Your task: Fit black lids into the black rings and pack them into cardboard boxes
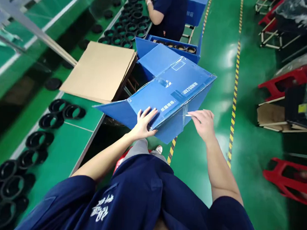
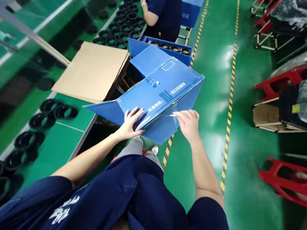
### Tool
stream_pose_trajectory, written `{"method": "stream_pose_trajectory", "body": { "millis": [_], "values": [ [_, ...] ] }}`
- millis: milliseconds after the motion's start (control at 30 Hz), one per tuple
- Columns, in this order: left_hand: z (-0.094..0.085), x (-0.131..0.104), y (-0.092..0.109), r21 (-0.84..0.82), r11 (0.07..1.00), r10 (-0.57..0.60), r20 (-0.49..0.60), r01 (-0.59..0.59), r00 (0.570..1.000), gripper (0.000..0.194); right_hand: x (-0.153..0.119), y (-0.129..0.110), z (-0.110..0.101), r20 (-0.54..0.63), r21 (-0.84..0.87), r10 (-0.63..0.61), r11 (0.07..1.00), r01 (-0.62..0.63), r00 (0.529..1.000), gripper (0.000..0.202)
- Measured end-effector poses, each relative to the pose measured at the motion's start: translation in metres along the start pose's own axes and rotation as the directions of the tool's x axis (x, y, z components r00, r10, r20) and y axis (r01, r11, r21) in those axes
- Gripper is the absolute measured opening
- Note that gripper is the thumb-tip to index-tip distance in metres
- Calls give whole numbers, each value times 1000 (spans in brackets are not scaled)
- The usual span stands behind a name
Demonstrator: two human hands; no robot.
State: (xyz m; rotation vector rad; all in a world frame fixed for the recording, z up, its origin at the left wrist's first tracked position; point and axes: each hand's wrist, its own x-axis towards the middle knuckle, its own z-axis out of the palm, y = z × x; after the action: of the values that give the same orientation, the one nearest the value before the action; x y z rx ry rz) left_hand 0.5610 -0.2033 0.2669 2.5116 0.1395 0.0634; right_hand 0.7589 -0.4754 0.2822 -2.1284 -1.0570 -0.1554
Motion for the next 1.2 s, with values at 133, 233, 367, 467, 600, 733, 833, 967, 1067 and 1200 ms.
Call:
{"method": "stream_pose_trajectory", "body": {
  "millis": [133, 233, 367, 467, 600, 733, 833, 967, 1067, 1200],
  "values": [
    [3, -3, -10, -63, 998, 12, -47, -14, 999, 101, 57, -54, 20, 358, -78, -420, 876, 475, 834, 36],
    [6, -5, -10, -112, 994, 3, -105, -15, 994, 102, 78, -70, 35, 486, -94, -516, 771, 629, 705, 39],
    [11, -7, -12, -153, 987, 25, -163, -50, 986, 98, 94, -82, 40, 585, -71, -565, 679, 731, 582, 39],
    [15, -6, -12, -177, 980, 58, -204, -95, 977, 95, 100, -95, 38, 630, -80, -576, 619, 781, 521, 37],
    [18, -4, -10, -188, 977, 62, -205, -102, 977, 94, 106, -117, 36, 695, -85, -565, 548, 832, 444, 35],
    [17, -5, -12, -180, 980, 51, -200, -88, 978, 96, 114, -128, 34, 769, -73, -541, 454, 888, 340, 33],
    [14, -8, -16, -170, 981, 56, -216, -94, 975, 95, 126, -122, 29, 793, -77, -517, 438, 895, 321, 33],
    [12, -16, -21, -147, 983, 75, -241, -113, 968, 93, 150, -99, 17, 811, -94, -472, 477, 874, 345, 33],
    [12, -21, -24, -130, 985, 76, -259, -113, 963, 92, 170, -79, 7, 840, -127, -417, 472, 872, 348, 33],
    [11, -30, -30, -109, 987, 84, -282, -119, 956, 90, 197, -54, -9, 874, -213, -322, 421, 882, 365, 33]
  ]
}}
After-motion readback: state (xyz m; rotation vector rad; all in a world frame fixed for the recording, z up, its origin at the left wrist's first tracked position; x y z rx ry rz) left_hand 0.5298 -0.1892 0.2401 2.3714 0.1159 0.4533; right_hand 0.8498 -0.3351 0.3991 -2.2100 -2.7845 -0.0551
